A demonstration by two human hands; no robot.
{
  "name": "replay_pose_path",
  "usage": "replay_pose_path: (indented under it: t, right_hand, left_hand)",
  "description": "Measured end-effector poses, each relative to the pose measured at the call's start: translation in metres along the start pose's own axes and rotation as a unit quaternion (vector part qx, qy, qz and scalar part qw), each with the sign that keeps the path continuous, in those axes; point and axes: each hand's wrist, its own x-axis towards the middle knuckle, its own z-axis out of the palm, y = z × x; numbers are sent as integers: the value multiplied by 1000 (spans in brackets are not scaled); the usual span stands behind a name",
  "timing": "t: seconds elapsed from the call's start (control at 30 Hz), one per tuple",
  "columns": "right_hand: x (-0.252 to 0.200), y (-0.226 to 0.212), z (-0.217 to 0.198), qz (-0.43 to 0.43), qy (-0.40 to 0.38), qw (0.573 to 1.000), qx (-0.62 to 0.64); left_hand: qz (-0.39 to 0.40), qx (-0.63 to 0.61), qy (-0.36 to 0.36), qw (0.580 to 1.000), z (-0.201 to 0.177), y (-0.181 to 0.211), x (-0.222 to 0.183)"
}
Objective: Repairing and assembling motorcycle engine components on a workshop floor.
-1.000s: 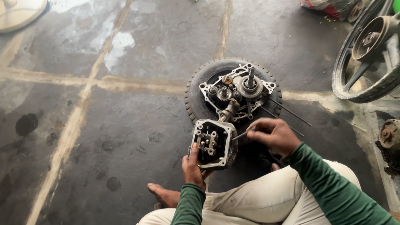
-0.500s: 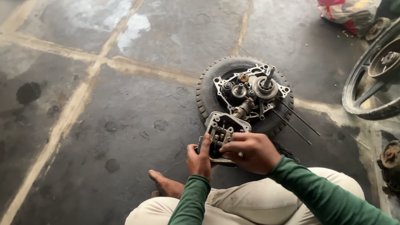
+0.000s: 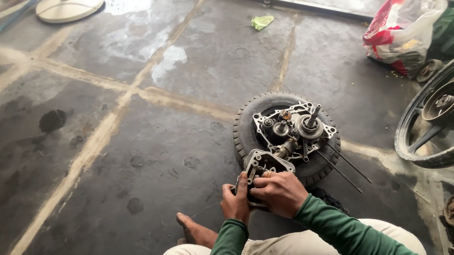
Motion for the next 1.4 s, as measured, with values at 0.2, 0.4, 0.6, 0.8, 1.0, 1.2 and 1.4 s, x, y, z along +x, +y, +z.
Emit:
replay_pose_path:
  t: [0.2,0.4,0.6,0.8,1.0,1.2,1.4]
  right_hand:
    - [-3,1,4,8,-10,1000,0]
    - [-3,4,4,7,-7,1000,9]
    - [-5,12,-17,78,61,984,147]
    - [-11,43,-18,203,90,975,10]
    - [-8,47,-8,190,57,980,-28]
    - [-9,54,-2,160,80,983,-38]
    - [-9,56,-1,173,54,983,-28]
  left_hand:
    - [-4,-17,-14,1000,-3,6,-5]
    - [-3,-15,-23,1000,-7,16,-12]
    - [33,29,6,999,-1,0,-3]
    - [39,23,-1,999,-4,7,-8]
    - [51,10,-2,999,-6,14,-15]
    - [49,9,-13,999,-4,10,-11]
    - [60,-2,-4,998,-2,7,-11]
